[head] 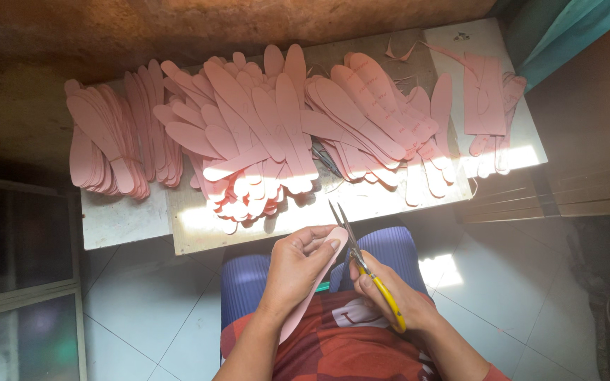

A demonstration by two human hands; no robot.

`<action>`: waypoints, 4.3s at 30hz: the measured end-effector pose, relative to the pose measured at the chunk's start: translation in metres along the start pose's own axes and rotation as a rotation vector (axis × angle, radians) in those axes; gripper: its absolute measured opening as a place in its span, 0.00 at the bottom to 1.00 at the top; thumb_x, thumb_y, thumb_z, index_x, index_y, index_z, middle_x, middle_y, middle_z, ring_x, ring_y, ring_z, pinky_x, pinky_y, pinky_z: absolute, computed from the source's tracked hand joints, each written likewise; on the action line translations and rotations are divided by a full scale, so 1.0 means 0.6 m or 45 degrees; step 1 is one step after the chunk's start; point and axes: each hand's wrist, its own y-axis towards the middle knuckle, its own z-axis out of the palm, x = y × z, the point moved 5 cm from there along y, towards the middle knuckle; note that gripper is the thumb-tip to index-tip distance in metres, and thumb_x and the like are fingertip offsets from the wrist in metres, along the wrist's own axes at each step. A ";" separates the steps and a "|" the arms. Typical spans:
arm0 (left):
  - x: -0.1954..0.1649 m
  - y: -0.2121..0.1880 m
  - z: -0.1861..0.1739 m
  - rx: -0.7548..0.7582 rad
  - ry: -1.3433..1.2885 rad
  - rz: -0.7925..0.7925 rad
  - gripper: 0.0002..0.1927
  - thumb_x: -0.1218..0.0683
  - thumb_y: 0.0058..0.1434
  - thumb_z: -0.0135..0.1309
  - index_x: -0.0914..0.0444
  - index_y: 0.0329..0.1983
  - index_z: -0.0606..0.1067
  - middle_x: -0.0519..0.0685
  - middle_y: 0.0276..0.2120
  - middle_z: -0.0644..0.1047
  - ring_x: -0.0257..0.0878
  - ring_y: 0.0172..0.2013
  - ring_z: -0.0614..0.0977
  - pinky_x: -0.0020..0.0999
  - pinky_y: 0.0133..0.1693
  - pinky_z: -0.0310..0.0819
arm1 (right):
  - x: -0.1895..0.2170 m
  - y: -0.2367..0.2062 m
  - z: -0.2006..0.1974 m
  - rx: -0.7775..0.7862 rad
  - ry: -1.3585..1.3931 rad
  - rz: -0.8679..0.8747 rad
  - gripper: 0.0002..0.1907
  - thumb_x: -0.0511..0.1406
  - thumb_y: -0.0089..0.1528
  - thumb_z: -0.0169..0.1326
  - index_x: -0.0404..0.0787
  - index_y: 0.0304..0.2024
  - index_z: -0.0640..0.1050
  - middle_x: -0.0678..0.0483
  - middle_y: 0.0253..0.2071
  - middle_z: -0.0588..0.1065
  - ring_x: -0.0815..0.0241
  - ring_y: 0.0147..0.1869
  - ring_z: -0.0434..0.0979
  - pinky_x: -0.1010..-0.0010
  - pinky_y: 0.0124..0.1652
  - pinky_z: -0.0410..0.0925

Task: The person sits on the floor and uses yellow-handled scissors to trim the edges of pink foam insoles. They pick up each insole, cut along the outline, and place the finished pieces onto a growing pile on the table.

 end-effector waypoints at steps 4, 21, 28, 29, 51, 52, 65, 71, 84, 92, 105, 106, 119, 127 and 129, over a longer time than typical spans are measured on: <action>-0.001 0.001 0.003 0.031 -0.056 0.010 0.16 0.58 0.62 0.57 0.71 0.52 0.80 0.54 0.39 0.85 0.29 0.35 0.83 0.21 0.35 0.77 | -0.003 0.003 0.005 -0.001 0.128 0.021 0.24 0.55 0.68 0.36 0.42 0.42 0.66 0.60 0.24 0.59 0.68 0.27 0.56 0.74 0.28 0.60; -0.002 0.000 0.008 0.017 0.022 -0.023 0.16 0.58 0.62 0.57 0.70 0.52 0.80 0.53 0.39 0.85 0.29 0.35 0.83 0.22 0.36 0.77 | -0.023 -0.004 -0.010 -0.111 -0.031 0.244 0.23 0.53 0.68 0.37 0.42 0.36 0.68 0.61 0.18 0.61 0.69 0.20 0.58 0.73 0.21 0.57; -0.014 -0.005 0.009 0.182 0.400 -0.157 0.14 0.57 0.61 0.57 0.64 0.49 0.80 0.49 0.38 0.84 0.34 0.38 0.84 0.28 0.41 0.77 | -0.054 -0.015 -0.016 -0.141 -0.116 0.278 0.19 0.49 0.69 0.41 0.43 0.34 0.70 0.62 0.17 0.61 0.72 0.19 0.58 0.76 0.20 0.57; -0.021 -0.002 0.012 0.274 0.700 -0.104 0.13 0.56 0.61 0.57 0.62 0.49 0.81 0.50 0.37 0.84 0.37 0.38 0.84 0.30 0.42 0.77 | -0.068 -0.021 -0.017 -0.146 -0.041 0.360 0.18 0.49 0.69 0.41 0.43 0.34 0.70 0.62 0.17 0.61 0.71 0.19 0.58 0.75 0.19 0.57; -0.133 0.271 0.045 0.322 2.003 1.007 0.17 0.57 0.61 0.52 0.53 0.52 0.80 0.48 0.63 0.71 0.47 0.67 0.67 0.53 0.70 0.45 | -0.163 -0.065 -0.065 -0.149 0.511 0.335 0.23 0.49 0.72 0.33 0.40 0.35 0.67 0.60 0.17 0.61 0.69 0.14 0.58 0.76 0.17 0.62; -0.115 0.284 0.050 0.391 2.098 0.916 0.17 0.56 0.57 0.55 0.54 0.50 0.80 0.48 0.64 0.70 0.47 0.67 0.65 0.52 0.69 0.44 | -0.160 -0.063 -0.064 -0.151 0.520 0.323 0.22 0.49 0.72 0.33 0.40 0.35 0.67 0.60 0.17 0.61 0.69 0.14 0.58 0.76 0.17 0.62; -0.124 0.269 0.042 0.597 2.252 0.716 0.13 0.54 0.51 0.62 0.51 0.41 0.80 0.44 0.50 0.74 0.44 0.57 0.73 0.40 0.64 0.63 | -0.174 -0.037 -0.050 -0.160 0.501 0.331 0.23 0.49 0.72 0.33 0.40 0.34 0.67 0.59 0.16 0.61 0.69 0.13 0.58 0.76 0.16 0.61; -0.111 0.260 0.052 0.744 2.652 0.895 0.07 0.51 0.51 0.63 0.46 0.34 0.82 0.42 0.48 0.71 0.43 0.59 0.68 0.37 0.61 0.62 | -0.169 -0.030 -0.051 -0.153 0.471 0.347 0.23 0.49 0.72 0.33 0.40 0.35 0.68 0.60 0.17 0.62 0.69 0.14 0.59 0.76 0.17 0.61; -0.323 0.107 0.076 0.484 1.309 1.228 0.07 0.60 0.61 0.60 0.61 0.38 0.73 0.45 0.35 0.82 0.42 0.42 0.84 0.53 0.69 0.56 | -0.154 -0.060 -0.048 -0.084 0.384 0.242 0.20 0.47 0.72 0.35 0.41 0.35 0.67 0.61 0.17 0.62 0.70 0.15 0.59 0.77 0.18 0.58; -0.249 -0.070 0.042 0.222 -0.022 0.585 0.08 0.57 0.64 0.60 0.65 0.43 0.76 0.47 0.35 0.80 0.34 0.37 0.83 0.32 0.42 0.79 | -0.094 -0.115 -0.028 -0.170 0.391 0.036 0.15 0.44 0.72 0.38 0.40 0.45 0.68 0.59 0.24 0.62 0.69 0.27 0.62 0.76 0.29 0.62; 0.057 -0.083 0.006 0.075 0.070 -0.070 0.12 0.57 0.59 0.62 0.71 0.41 0.81 0.50 0.29 0.83 0.31 0.30 0.82 0.23 0.34 0.77 | -0.030 -0.105 0.069 0.086 0.265 0.063 0.19 0.44 0.69 0.42 0.38 0.55 0.68 0.57 0.35 0.67 0.66 0.38 0.66 0.74 0.43 0.67; 0.059 -0.086 -0.001 0.065 0.056 -0.072 0.12 0.57 0.59 0.63 0.71 0.41 0.81 0.51 0.29 0.83 0.31 0.30 0.82 0.23 0.33 0.77 | -0.028 -0.104 0.075 0.109 0.296 0.052 0.20 0.45 0.69 0.42 0.38 0.55 0.68 0.56 0.34 0.66 0.66 0.39 0.66 0.73 0.43 0.67; 0.066 -0.108 -0.018 0.062 -0.015 -0.034 0.11 0.59 0.59 0.62 0.71 0.42 0.80 0.50 0.32 0.84 0.30 0.32 0.84 0.22 0.35 0.80 | -0.023 -0.103 0.101 0.099 0.163 0.053 0.19 0.48 0.70 0.36 0.40 0.45 0.67 0.60 0.26 0.62 0.68 0.29 0.64 0.75 0.33 0.67; 0.090 -0.114 -0.007 0.033 -0.124 0.000 0.10 0.59 0.61 0.61 0.72 0.42 0.79 0.52 0.31 0.84 0.30 0.31 0.83 0.22 0.33 0.78 | -0.036 -0.112 0.114 0.057 0.240 0.087 0.21 0.50 0.68 0.32 0.44 0.50 0.67 0.61 0.24 0.61 0.68 0.27 0.64 0.76 0.32 0.67; 0.094 -0.116 -0.004 0.041 -0.149 -0.009 0.10 0.60 0.61 0.61 0.72 0.42 0.79 0.52 0.31 0.84 0.30 0.31 0.83 0.21 0.33 0.78 | -0.034 -0.111 0.112 0.076 0.244 0.036 0.21 0.50 0.70 0.34 0.41 0.48 0.67 0.61 0.24 0.62 0.68 0.28 0.64 0.76 0.32 0.67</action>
